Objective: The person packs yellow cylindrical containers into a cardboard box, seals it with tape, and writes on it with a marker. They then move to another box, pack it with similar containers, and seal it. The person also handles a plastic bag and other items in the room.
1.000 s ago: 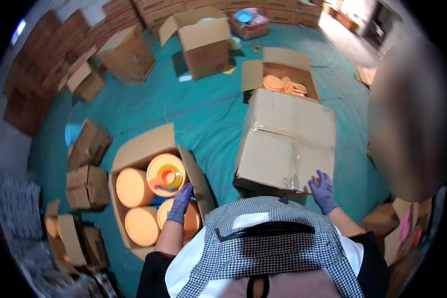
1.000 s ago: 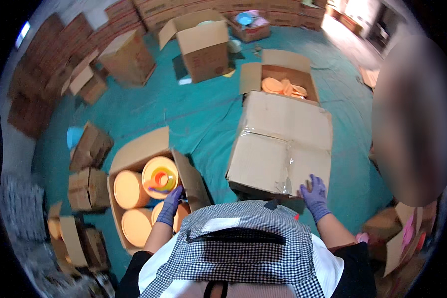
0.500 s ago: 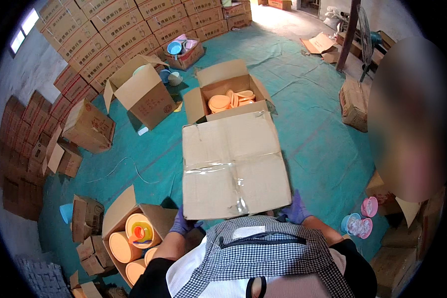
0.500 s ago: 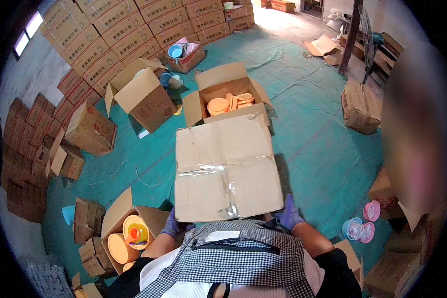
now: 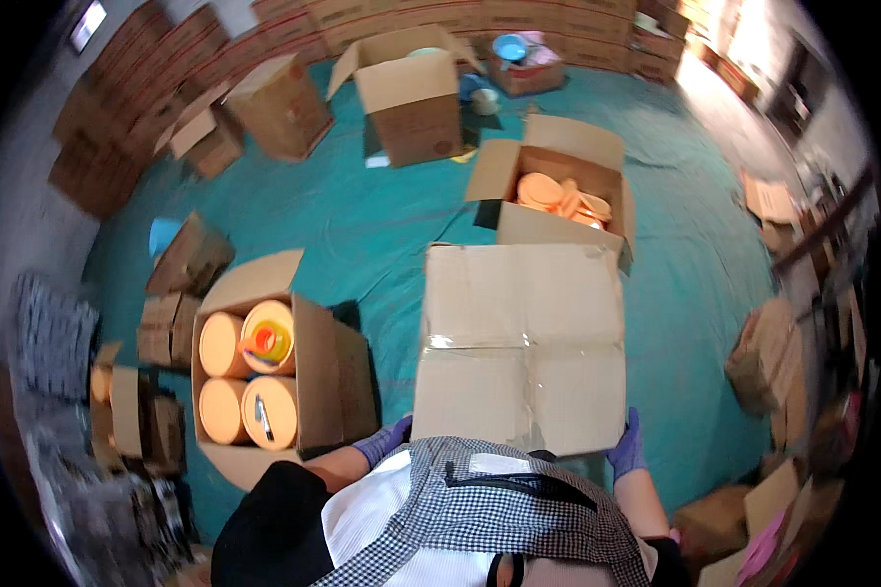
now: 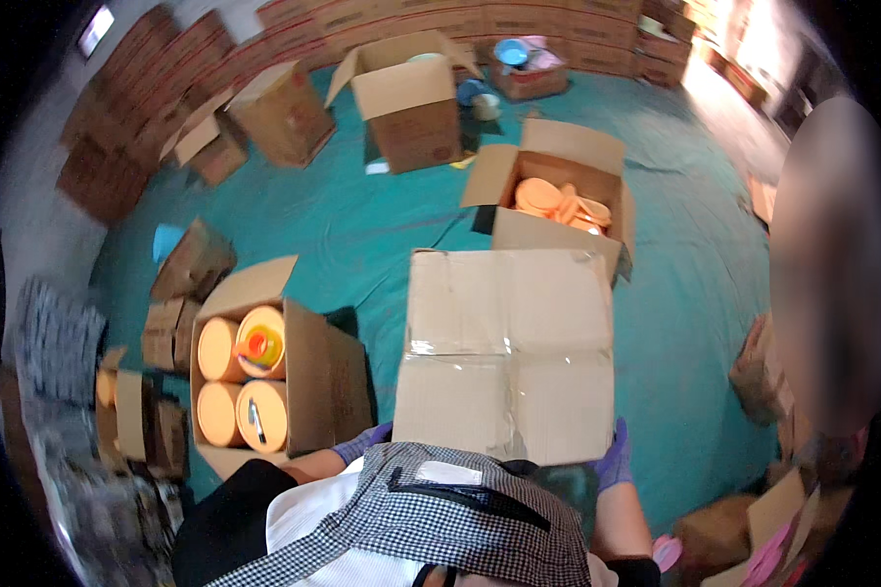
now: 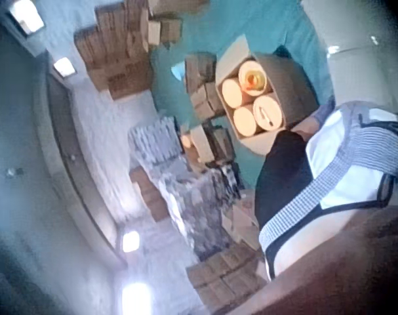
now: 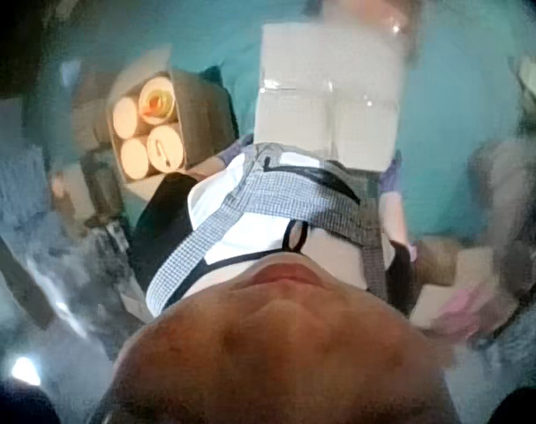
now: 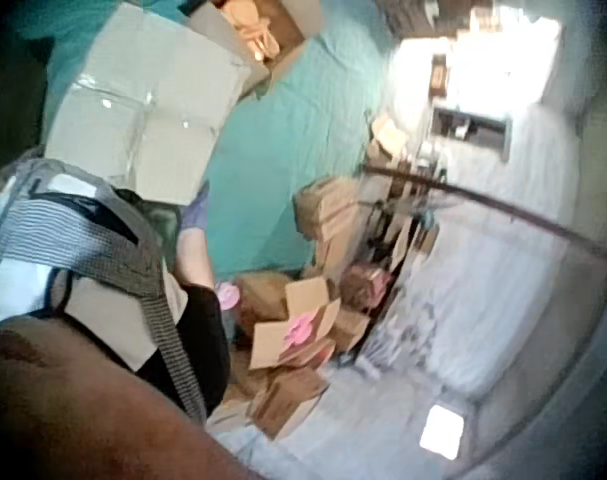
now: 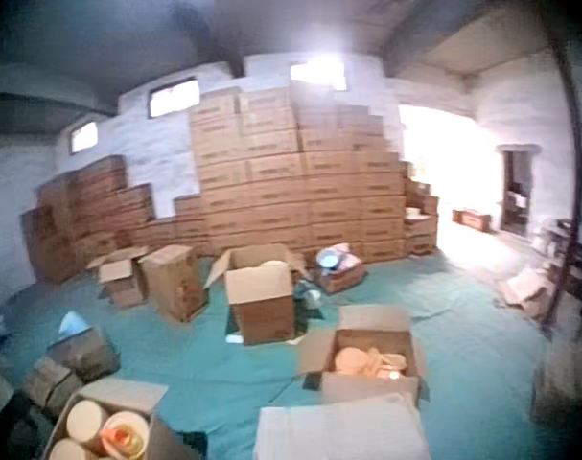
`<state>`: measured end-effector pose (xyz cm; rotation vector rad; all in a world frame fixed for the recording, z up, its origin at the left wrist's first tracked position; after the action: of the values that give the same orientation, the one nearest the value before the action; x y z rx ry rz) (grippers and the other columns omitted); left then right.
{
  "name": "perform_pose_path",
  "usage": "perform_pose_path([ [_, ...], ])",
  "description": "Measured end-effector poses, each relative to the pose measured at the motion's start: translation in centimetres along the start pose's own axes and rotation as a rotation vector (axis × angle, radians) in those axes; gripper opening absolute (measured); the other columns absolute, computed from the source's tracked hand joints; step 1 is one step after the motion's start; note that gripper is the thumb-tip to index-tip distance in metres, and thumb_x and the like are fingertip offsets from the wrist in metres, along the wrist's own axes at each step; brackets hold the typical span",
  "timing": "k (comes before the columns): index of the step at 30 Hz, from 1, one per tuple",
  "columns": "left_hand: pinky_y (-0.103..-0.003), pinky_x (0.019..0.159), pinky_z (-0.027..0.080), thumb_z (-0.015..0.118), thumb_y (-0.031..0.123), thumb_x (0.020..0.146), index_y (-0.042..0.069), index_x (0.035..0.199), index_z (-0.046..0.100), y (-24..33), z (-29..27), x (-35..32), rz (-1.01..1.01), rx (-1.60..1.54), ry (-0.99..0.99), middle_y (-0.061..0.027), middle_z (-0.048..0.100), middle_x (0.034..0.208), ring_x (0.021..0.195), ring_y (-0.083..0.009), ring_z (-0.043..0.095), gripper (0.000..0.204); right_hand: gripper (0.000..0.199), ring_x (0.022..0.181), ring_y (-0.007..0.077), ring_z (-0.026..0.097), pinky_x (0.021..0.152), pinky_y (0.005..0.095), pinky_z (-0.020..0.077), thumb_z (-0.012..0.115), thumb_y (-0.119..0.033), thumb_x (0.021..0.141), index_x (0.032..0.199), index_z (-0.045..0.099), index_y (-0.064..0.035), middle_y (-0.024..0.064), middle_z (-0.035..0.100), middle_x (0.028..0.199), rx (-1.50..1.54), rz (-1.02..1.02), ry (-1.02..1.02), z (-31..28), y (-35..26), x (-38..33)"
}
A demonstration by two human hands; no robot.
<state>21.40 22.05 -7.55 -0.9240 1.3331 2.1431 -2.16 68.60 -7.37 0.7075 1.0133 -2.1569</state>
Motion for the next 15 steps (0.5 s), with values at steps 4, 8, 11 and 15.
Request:
perform_pose_path([
  [4, -0.034, 0.099, 0.043, 0.047, 0.032, 0.100, 0.007, 0.132, 0.055, -7.0, -5.3, 5.7, -0.122, -0.073, -0.126, -0.0070, 0.060, 0.127, 0.114, -0.0171, 0.055, 0.042, 0.073, 0.130, 0.0328, 0.046, 0.105, 0.0547, 0.0376, 0.030, -0.067, 0.093, 0.143, 0.043, -0.0164, 0.0092, 0.053, 0.139, -0.422, 0.207, 0.072, -0.8, -2.3, -1.0],
  [8, -0.036, 0.085, 0.047, 0.055, 0.047, 0.092, 0.008, 0.122, 0.061, -3.5, -2.7, 3.9, -0.171, -0.038, 0.087, -0.0065, 0.066, 0.110, 0.092, -0.0210, 0.061, 0.049, 0.073, 0.098, 0.0264, 0.054, 0.078, 0.0444, 0.0464, 0.034, -0.072, 0.089, 0.130, 0.053, -0.0145, 0.0051, 0.062, 0.115, -0.828, 0.242, 0.146, -1.3, -6.8, 3.4],
  [11, -0.039, 0.072, 0.053, 0.058, 0.057, 0.087, 0.011, 0.115, 0.064, -3.8, -1.1, 3.3, -0.269, -0.294, 0.234, -0.0093, 0.068, 0.103, 0.078, -0.0247, 0.065, 0.054, 0.072, 0.060, 0.0220, 0.058, 0.055, 0.0375, 0.0464, 0.037, -0.073, 0.088, 0.115, 0.063, -0.0121, 0.0023, 0.070, 0.087, -1.105, -0.066, 0.247, -2.1, -13.3, 12.9],
  [15, -0.047, 0.076, 0.054, 0.058, 0.054, 0.088, 0.011, 0.122, 0.059, -7.1, -1.2, 5.3, -0.270, -0.625, 0.218, -0.0135, 0.064, 0.112, 0.092, -0.0291, 0.065, 0.056, 0.082, 0.109, 0.0285, 0.054, 0.083, 0.0338, 0.0452, 0.055, -0.068, 0.084, 0.138, 0.047, -0.0061, 0.0083, 0.049, 0.135, -1.273, -0.255, 0.235, 10.0, -20.2, 23.9],
])
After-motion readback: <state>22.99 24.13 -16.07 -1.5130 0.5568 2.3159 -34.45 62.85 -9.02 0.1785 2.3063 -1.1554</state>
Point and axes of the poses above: each hand's wrist, its own x-axis towards the middle knuckle, its own z-axis out of the palm, y = z × x, the point moved 1 cm from there along x, towards the middle knuckle
